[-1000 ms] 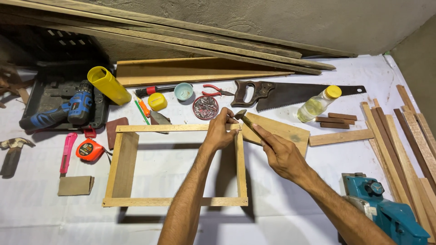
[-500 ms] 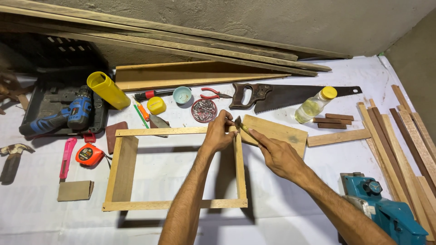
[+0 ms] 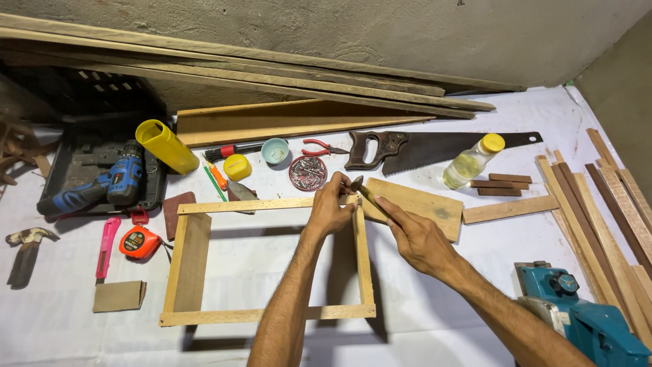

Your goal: The person works on a small wooden frame on a workbench, measuring its parts with a tape measure, picking nails from a dish, and hammering a nail into the frame joint. They reposition and turn the frame repeatedly and align wood strips against it while checking measurements.

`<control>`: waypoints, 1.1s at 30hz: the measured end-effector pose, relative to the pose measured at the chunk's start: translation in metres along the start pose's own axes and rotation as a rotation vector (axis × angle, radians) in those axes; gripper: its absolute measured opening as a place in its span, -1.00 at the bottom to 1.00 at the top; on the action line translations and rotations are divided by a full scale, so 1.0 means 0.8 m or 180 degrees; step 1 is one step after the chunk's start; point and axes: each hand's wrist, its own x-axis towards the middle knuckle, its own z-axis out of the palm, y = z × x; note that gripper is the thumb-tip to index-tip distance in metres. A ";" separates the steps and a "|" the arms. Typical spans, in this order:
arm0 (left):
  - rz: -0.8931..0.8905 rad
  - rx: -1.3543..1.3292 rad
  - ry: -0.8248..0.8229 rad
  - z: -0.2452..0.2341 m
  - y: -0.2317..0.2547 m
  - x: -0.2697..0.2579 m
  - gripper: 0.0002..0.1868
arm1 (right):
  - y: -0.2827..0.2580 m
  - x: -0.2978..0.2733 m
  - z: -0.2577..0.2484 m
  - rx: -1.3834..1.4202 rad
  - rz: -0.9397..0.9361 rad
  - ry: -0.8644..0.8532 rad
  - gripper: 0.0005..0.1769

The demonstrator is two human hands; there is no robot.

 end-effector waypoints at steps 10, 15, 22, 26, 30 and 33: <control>-0.0133 -0.0052 -0.0052 0.002 -0.001 0.001 -0.55 | 0.003 -0.008 -0.009 -0.0231 0.1364 -0.0695 -0.38; 0.0015 0.0238 -0.0027 -0.002 0.007 -0.002 -0.56 | 0.064 -0.039 0.007 -0.0112 0.1439 -0.0056 -0.53; 0.0321 0.0176 -0.0104 0.008 -0.011 -0.002 -0.59 | 0.097 -0.107 0.021 -0.0464 0.1641 -0.0009 -0.62; 0.0624 0.0818 0.0278 0.020 -0.002 -0.020 -0.59 | 0.112 -0.147 0.025 -0.0736 0.1455 -0.0155 -0.64; 0.0635 0.1273 0.0584 0.011 0.035 -0.052 -0.53 | 0.162 -0.174 0.034 -0.1095 0.0813 0.0042 -0.70; 0.0643 0.1332 0.0549 -0.011 0.047 -0.080 -0.52 | 0.141 -0.163 0.015 -0.0952 0.1044 -0.0070 -0.71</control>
